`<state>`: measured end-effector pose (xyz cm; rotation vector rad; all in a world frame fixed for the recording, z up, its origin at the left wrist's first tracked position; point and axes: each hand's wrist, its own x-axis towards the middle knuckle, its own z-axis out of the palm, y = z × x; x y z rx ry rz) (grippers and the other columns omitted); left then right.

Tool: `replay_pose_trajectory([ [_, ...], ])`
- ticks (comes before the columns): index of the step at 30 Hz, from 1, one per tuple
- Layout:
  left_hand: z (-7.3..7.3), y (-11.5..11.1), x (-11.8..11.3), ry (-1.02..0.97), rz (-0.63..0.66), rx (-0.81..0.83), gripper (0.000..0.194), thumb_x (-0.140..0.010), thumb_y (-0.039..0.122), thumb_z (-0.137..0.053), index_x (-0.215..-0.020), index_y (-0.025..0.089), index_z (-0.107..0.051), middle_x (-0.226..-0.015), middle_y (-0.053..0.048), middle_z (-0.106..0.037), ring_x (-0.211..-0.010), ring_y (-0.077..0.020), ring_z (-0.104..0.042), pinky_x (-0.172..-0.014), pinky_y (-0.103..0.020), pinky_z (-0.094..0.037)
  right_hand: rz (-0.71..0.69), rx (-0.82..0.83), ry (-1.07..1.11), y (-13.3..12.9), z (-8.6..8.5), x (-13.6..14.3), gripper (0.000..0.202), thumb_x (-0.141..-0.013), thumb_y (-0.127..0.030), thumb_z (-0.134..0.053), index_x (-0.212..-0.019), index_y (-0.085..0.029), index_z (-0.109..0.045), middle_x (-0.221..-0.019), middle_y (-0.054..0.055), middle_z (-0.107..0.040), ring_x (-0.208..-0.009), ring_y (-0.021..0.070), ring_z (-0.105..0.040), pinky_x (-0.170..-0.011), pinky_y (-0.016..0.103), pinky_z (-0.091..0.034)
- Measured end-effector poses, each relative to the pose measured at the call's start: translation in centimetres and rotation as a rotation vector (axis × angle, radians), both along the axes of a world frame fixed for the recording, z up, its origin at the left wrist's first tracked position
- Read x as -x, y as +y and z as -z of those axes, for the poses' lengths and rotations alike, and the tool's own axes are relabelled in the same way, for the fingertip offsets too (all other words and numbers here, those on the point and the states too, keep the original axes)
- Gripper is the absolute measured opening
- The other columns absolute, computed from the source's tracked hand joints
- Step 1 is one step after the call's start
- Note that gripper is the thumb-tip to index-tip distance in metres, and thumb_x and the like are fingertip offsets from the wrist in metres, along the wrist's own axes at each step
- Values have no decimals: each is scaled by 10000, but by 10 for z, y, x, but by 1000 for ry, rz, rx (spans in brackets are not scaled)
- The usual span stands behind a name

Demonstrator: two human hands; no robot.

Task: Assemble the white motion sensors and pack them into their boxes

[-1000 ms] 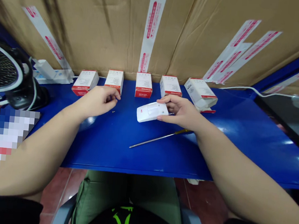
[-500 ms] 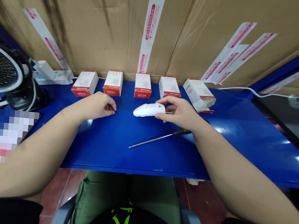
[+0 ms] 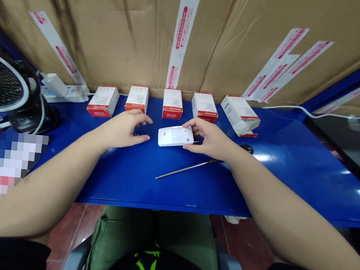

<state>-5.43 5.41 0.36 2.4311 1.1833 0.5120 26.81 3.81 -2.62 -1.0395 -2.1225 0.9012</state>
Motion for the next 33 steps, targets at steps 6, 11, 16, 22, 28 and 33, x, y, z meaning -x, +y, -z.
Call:
replay_pose_trajectory([
  [6, 14, -19, -31, -104, 100, 38, 709, -772, 341, -926, -1427, 215, -686, -1473, -151, -717, -1349, -368, -688, -1208, -525, -525, -100, -159, -69, 1, -2, 8, 453, -796, -296, -863, -1218, -262, -702, -1251, 88, -777, -1103, 297, -738, -989, 504, -614],
  [11, 21, -17, -39, -146, 64, 49, 621, -742, 243, -900, -1335, 177, -726, -1356, -146, -776, -1231, -354, -750, -1139, -497, -575, -96, -118, -112, -1, 1, 21, 410, -819, -356, -864, -1159, -258, -658, -1186, 73, -784, -1066, 291, -746, -919, 457, -610],
  [16, 22, -17, -41, -189, 80, 86, 537, -725, 223, -872, -1247, 199, -750, -1209, -95, -816, -1088, -316, -785, -1038, -459, -612, -104, -101, -108, -5, 11, 33, 397, -875, -401, -798, -1136, -260, -533, -1206, 103, -758, -1055, 290, -744, -871, 447, -606],
  [22, 22, -18, -41, -204, 61, 123, 517, -742, 260, -866, -1241, 203, -743, -1198, -85, -819, -1075, -304, -782, -1049, -461, -601, -129, -112, -85, -7, 17, 34, 380, -938, -407, -728, -1177, -265, -469, -1350, 158, -694, -1202, 314, -708, -960, 500, -619],
  [28, 22, -18, -41, -173, 68, 106, 525, -760, 258, -864, -1263, 196, -729, -1230, -82, -813, -1084, -290, -783, -1038, -439, -607, -148, -81, -70, -6, 18, 33, 385, -951, -402, -701, -1210, -258, -455, -1373, 169, -663, -1255, 327, -677, -1018, 528, -593],
  [33, 23, -18, -40, -131, 76, 63, 549, -769, 229, -866, -1293, 185, -706, -1251, -83, -810, -1096, -282, -784, -1017, -421, -615, -136, -25, -26, -4, 19, 32, 426, -938, -447, -734, -1212, -263, -466, -1352, 149, -664, -1221, 325, -676, -1010, 520, -591],
])
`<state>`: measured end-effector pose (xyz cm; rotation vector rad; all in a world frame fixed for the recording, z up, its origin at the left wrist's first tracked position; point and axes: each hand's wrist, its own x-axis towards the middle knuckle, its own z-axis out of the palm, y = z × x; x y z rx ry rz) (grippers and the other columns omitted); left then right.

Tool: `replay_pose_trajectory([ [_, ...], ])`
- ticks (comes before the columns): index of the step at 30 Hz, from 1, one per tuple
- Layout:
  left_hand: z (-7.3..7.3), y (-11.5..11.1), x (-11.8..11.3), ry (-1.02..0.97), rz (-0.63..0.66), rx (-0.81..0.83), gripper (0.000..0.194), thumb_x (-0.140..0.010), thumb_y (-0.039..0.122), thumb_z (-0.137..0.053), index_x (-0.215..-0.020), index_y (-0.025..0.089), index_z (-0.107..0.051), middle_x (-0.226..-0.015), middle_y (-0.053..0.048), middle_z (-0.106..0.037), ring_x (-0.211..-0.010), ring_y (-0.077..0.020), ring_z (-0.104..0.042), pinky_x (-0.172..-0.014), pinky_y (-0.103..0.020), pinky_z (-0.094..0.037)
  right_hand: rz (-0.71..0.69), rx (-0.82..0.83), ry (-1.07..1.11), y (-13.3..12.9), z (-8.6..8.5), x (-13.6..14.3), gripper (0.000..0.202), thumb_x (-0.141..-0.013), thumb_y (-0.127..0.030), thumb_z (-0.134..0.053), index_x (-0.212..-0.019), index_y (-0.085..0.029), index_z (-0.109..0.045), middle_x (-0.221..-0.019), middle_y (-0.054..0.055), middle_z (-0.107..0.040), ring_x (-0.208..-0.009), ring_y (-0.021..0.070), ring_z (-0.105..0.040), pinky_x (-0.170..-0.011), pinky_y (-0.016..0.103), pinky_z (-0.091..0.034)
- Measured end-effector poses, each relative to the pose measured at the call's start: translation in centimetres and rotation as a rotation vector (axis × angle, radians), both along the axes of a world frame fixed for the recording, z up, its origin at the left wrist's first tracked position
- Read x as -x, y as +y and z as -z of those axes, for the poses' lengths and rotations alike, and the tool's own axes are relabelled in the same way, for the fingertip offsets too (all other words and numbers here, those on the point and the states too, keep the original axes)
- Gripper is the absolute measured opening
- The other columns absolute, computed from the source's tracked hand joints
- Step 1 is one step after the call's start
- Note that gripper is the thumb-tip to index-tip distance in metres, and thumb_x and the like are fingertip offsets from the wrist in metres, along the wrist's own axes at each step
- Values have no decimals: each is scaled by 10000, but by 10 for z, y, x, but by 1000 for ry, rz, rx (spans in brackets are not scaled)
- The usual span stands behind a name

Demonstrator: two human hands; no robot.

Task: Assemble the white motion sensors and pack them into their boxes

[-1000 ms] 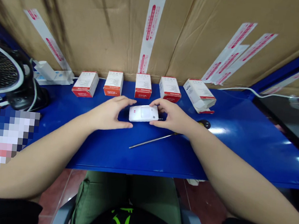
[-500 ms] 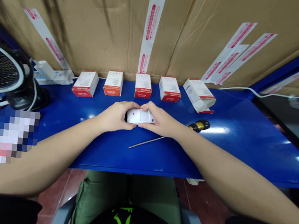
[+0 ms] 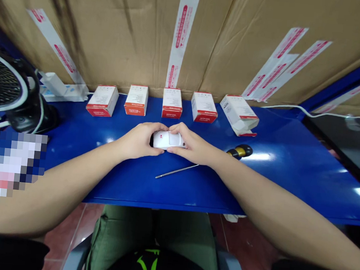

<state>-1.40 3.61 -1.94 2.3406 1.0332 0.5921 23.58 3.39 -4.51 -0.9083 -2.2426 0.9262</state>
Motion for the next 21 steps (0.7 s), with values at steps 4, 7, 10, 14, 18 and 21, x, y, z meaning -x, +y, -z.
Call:
replay_pose_trajectory([
  [4, 2, 1, 0, 4, -12, -21, 644, -754, 230, -889, -1356, 183, -665, -1230, -90, -816, -1079, -292, -790, -990, -434, -622, 39, 18, 69, 1, -2, 1, 489, -907, -514, -782, -1194, -270, -469, -1264, 119, -675, -1153, 317, -680, -964, 502, -594],
  [7, 2, 1, 1, 6, -22, -24, 702, -747, 236, -896, -1399, 172, -644, -1281, -114, -804, -1138, -312, -782, -1046, -466, -608, 40, 35, 72, 1, -7, 0, 475, -898, -499, -784, -1177, -266, -477, -1190, 95, -677, -1050, 286, -678, -858, 446, -591],
  [10, 2, 1, 5, -12, -13, -6, 876, -734, 251, -913, -1527, 162, -554, -1313, -136, -793, -1180, -322, -772, -1075, -480, -596, 66, 44, 98, 2, -15, -10, 476, -875, -474, -795, -1175, -258, -496, -1155, 75, -668, -992, 248, -670, -803, 390, -574],
  [14, 2, 3, 13, -30, 56, 55, 997, -744, 314, -929, -1614, 191, -457, -1240, -109, -812, -1097, -290, -789, -1030, -459, -608, 181, -39, 34, 6, -28, -35, 420, -842, -441, -798, -1113, -250, -541, -1098, 63, -689, -925, 231, -655, -786, 372, -546],
  [18, -5, 7, 23, -21, 87, 1, 974, -733, 421, -938, -1581, 204, -511, -1272, -114, -796, -1121, -291, -770, -1017, -451, -610, 293, -162, -213, 9, -34, -48, 361, -775, -411, -813, -986, -247, -571, -1011, 82, -723, -887, 276, -659, -763, 400, -520],
  [21, -17, 15, 37, 13, 45, -108, 510, -870, 370, -750, -1336, 170, -705, -1205, -112, -801, -1070, -260, -765, -976, -412, -617, 369, -175, -368, 8, -34, -48, 327, -784, -406, -780, -972, -241, -569, -980, 103, -726, -854, 295, -660, -734, 412, -511],
])
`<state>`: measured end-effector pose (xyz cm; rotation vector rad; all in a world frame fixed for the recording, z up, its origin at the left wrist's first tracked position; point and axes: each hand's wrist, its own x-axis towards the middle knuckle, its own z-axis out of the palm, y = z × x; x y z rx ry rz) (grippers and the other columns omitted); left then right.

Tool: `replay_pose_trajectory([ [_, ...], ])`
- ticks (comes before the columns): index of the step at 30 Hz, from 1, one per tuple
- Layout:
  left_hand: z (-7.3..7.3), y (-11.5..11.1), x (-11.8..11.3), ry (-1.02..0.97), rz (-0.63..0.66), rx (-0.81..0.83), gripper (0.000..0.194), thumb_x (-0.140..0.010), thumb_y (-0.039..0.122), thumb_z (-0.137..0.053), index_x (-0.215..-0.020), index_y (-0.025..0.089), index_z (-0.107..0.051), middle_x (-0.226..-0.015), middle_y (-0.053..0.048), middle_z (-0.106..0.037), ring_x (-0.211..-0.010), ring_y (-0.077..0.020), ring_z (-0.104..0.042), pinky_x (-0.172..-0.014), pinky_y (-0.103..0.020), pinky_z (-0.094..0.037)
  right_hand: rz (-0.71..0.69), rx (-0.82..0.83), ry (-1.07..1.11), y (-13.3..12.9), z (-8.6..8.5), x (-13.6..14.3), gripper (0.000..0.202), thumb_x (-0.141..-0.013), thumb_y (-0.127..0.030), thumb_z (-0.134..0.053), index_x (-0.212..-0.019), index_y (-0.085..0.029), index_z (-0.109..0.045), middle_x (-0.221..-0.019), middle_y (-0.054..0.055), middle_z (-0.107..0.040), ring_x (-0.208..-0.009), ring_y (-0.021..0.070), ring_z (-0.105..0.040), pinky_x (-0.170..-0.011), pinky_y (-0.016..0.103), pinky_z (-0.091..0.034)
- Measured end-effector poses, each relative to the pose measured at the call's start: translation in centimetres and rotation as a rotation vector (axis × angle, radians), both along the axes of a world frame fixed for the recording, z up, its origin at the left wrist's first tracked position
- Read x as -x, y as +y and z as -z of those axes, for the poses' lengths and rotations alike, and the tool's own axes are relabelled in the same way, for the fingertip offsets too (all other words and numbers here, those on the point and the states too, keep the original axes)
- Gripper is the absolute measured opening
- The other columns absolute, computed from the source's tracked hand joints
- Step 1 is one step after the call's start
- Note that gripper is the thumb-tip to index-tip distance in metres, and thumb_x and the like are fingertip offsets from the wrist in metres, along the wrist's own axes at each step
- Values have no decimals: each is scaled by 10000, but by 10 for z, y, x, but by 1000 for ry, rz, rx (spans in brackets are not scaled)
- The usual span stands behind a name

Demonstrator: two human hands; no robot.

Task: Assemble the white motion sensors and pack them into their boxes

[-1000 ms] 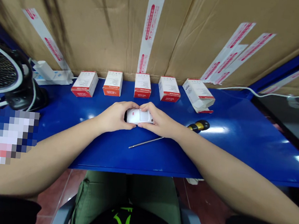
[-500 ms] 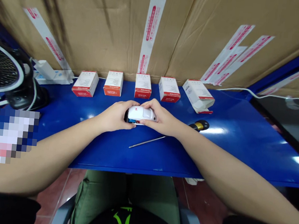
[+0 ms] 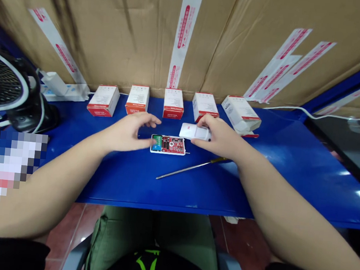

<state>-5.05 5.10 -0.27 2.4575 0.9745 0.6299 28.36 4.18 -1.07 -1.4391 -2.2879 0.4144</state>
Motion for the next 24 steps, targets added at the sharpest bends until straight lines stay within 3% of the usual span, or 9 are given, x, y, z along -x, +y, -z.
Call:
replay_pose_trajectory([
  [1, -4, 4, 6, 44, -35, -39, 354, -888, 303, -670, -1206, 176, -758, -1140, -95, -810, -1022, -243, -765, -965, -400, -615, 23, 8, -39, 0, 0, 1, 317, -792, -400, -769, -978, -238, -570, -975, 108, -726, -845, 298, -662, -730, 414, -511],
  [3, -11, 12, 17, 179, -110, -60, 268, -851, 209, -589, -1023, 198, -795, -1030, -64, -822, -932, -222, -764, -932, -374, -613, 58, 23, -110, -1, 1, 2, 305, -799, -385, -756, -995, -234, -578, -976, 116, -731, -845, 307, -672, -733, 421, -517],
  [8, -16, 19, 28, 429, -186, 155, 314, -812, 199, -586, -1009, 226, -829, -905, -16, -828, -769, -185, -756, -751, -289, -592, 82, 17, -188, 0, 5, 0, 330, -800, -377, -766, -1054, -221, -624, -1087, 147, -760, -963, 360, -724, -826, 481, -567],
  [14, -21, 13, 20, 485, -198, 183, 312, -790, 238, -661, -1040, 216, -846, -1020, -38, -846, -832, -189, -764, -778, -289, -577, 59, -10, -175, 2, 7, -4, 390, -818, -385, -772, -1150, -199, -685, -1212, 172, -772, -1102, 396, -739, -945, 544, -592],
  [18, -19, 15, 20, 500, -221, 199, 252, -805, 246, -661, -975, 219, -845, -944, -27, -838, -789, -176, -751, -764, -279, -561, 54, 5, -177, 2, 9, -5, 425, -829, -385, -776, -1204, -199, -699, -1274, 172, -772, -1152, 400, -738, -976, 560, -597],
  [24, -7, 26, 30, 420, -157, 30, 176, -800, 247, -615, -801, 253, -791, -811, -18, -810, -707, -199, -715, -705, -305, -551, 29, -19, -140, 6, 15, -10, 428, -808, -407, -808, -1177, -214, -711, -1229, 157, -786, -1089, 390, -742, -940, 576, -598],
])
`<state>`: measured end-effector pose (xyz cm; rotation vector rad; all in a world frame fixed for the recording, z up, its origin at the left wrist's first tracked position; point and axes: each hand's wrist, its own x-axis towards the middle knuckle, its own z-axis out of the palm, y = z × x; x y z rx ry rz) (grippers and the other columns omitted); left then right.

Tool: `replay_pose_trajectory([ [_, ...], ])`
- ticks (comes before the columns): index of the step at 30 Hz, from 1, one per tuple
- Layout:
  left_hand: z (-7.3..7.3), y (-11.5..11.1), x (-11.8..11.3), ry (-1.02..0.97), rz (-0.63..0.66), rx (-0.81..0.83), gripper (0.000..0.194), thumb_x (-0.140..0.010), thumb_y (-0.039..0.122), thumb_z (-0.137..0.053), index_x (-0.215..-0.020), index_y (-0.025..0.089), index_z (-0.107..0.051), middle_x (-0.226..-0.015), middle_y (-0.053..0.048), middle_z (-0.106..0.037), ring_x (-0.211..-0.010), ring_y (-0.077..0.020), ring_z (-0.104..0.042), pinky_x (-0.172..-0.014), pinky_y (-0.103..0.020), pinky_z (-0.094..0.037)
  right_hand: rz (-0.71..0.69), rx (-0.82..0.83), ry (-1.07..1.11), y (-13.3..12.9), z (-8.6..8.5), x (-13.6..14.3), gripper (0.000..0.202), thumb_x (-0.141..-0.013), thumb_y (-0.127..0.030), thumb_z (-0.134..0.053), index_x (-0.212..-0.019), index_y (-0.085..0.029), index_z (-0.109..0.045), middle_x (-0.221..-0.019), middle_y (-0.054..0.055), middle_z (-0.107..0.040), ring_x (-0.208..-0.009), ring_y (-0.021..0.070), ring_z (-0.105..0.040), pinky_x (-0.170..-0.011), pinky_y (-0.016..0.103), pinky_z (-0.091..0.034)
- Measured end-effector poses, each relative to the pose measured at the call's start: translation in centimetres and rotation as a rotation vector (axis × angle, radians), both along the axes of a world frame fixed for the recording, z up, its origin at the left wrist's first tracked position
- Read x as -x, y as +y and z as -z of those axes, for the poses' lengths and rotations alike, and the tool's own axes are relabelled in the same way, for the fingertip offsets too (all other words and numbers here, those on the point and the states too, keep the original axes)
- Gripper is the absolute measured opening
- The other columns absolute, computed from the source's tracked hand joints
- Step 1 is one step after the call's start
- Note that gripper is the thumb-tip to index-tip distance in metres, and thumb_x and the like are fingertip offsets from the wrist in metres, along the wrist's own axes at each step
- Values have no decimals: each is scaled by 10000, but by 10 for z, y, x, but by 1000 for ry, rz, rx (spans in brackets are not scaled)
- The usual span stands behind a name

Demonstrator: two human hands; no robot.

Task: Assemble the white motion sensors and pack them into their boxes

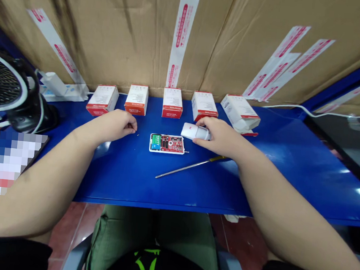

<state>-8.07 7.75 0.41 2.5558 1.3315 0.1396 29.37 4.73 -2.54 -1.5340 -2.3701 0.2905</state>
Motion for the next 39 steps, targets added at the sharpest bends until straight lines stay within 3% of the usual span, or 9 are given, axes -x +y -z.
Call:
replay_pose_trajectory([
  [4, 0, -4, -5, -196, -1, -94, 151, -869, 303, -620, -835, 241, -754, -793, -33, -786, -728, -212, -720, -754, -341, -593, -25, -111, 119, -1, -5, 0, 365, -822, -420, -820, -1116, -233, -709, -1221, 157, -778, -1111, 399, -711, -972, 598, -565],
  [8, 1, -27, -33, -655, -15, 55, 231, -941, 411, -659, -938, 190, -724, -869, -72, -798, -752, -193, -748, -723, -333, -634, -117, -261, 303, -13, -20, 16, 133, -942, -377, -728, -1000, -259, -707, -1092, 113, -780, -1076, 341, -704, -980, 533, -549],
  [13, 12, -56, -70, -878, 22, 259, 272, -919, 448, -773, -933, 178, -737, -849, -53, -794, -772, -181, -759, -758, -322, -648, -386, -211, 441, -34, -23, 49, 96, -1007, -291, -668, -1010, -244, -752, -969, 61, -798, -880, 233, -735, -820, 385, -575],
  [17, 16, -59, -78, -967, 37, 337, 265, -894, 409, -827, -950, 178, -709, -864, -54, -805, -786, -178, -781, -773, -315, -658, -430, -159, 529, -38, -14, 63, 108, -1013, -259, -664, -971, -223, -757, -883, 34, -791, -764, 175, -715, -725, 317, -564],
  [25, 20, -56, -75, -940, 90, 336, 326, -897, 408, -848, -1075, 195, -676, -917, -60, -835, -848, -203, -825, -824, -339, -676, -508, -130, 549, -28, -7, 59, 129, -1030, -276, -680, -983, -251, -797, -938, 33, -826, -809, 178, -731, -751, 322, -563],
  [31, 18, -60, -73, -907, 120, 369, 320, -914, 379, -818, -1137, 188, -690, -954, -69, -845, -872, -208, -829, -859, -354, -687, -464, -78, 533, -30, -11, 58, 132, -1023, -290, -661, -952, -235, -758, -906, 38, -800, -771, 179, -695, -735, 326, -549],
  [35, 15, -54, -67, -760, 155, 141, 263, -920, 305, -764, -1157, 202, -715, -952, -43, -812, -867, -195, -794, -826, -332, -657, -451, -82, 503, -29, -13, 55, 135, -1033, -286, -614, -959, -231, -713, -940, 50, -788, -785, 187, -692, -748, 334, -544],
  [39, 11, -47, -59, -461, 257, -98, 303, -885, 314, -818, -1164, 210, -760, -1123, -81, -783, -1075, -269, -753, -1015, -432, -614, -433, -83, 334, -24, -16, 45, 144, -1043, -257, -569, -972, -234, -692, -945, 64, -761, -854, 217, -685, -799, 353, -534],
])
